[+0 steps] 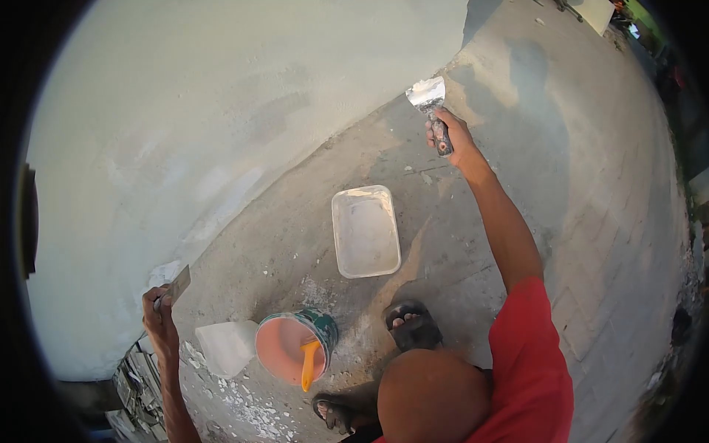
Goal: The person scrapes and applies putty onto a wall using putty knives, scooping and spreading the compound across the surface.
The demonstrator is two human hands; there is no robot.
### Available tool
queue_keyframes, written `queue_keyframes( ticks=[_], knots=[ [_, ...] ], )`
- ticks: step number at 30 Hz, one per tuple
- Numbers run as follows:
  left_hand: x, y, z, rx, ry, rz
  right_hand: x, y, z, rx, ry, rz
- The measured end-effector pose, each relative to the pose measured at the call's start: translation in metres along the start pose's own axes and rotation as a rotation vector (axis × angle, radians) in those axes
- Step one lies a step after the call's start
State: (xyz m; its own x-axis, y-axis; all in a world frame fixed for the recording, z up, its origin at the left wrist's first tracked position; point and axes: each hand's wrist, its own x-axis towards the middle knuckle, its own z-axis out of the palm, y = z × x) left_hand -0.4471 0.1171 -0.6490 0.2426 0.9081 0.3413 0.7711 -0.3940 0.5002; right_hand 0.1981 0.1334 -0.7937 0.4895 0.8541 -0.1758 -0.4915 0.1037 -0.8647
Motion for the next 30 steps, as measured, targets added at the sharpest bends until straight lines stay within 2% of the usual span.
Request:
queue_keyframes(
  ticks=[3, 6, 8, 10, 11, 13, 16, 17, 19, 21, 22, 26, 30],
  knots=[
    [-0.034, -0.031, -0.029, 0.093, 0.012, -0.116, 0.08, 0.009, -0.015, -0.092, 0.104, 0.06],
    [-0.062, -0.021, -0.053, 0.222, 0.032, -0.223, 0.126, 0.019, -0.003, -0.234, 0.212, 0.107],
    [-0.085, -0.02, -0.087, 0.235, -0.179, -0.614, 0.142, 0.032, 0.008, -0.266, 0.235, 0.081],
    [-0.098, -0.005, -0.086, 0.248, -0.166, -0.468, 0.156, 0.047, 0.023, -0.236, 0.228, 0.014],
    [-0.103, -0.001, -0.081, 0.249, -0.174, -0.469, 0.16, 0.056, 0.036, -0.294, 0.229, -0.017],
    [-0.112, 0.004, -0.073, 0.124, -0.051, -0.534, 0.158, 0.078, 0.07, -0.366, 0.21, -0.054],
    [-0.126, -0.008, -0.061, 0.222, -0.096, -0.549, 0.141, 0.109, 0.123, -0.316, 0.144, -0.082],
    [-0.106, 0.018, -0.053, 0.382, -0.163, -0.645, 0.126, 0.115, 0.142, -0.289, 0.12, -0.1],
    [-0.106, 0.005, -0.051, 0.338, -0.172, -0.606, 0.091, 0.111, 0.157, -0.261, 0.097, -0.121],
    [-0.107, -0.006, -0.05, 0.294, -0.177, -0.566, 0.068, 0.1, 0.152, -0.307, -0.086, 0.025],
    [-0.108, -0.009, -0.05, 0.264, -0.157, -0.555, 0.067, 0.097, 0.142, -0.307, -0.088, 0.023],
    [-0.111, -0.021, -0.05, 0.263, -0.144, -0.572, 0.091, 0.065, 0.075, -0.317, 0.174, -0.017],
    [-0.12, -0.024, -0.054, 0.198, -0.147, -0.615, 0.154, 0.04, 0.014, -0.319, 0.164, -0.041]
  ],
)
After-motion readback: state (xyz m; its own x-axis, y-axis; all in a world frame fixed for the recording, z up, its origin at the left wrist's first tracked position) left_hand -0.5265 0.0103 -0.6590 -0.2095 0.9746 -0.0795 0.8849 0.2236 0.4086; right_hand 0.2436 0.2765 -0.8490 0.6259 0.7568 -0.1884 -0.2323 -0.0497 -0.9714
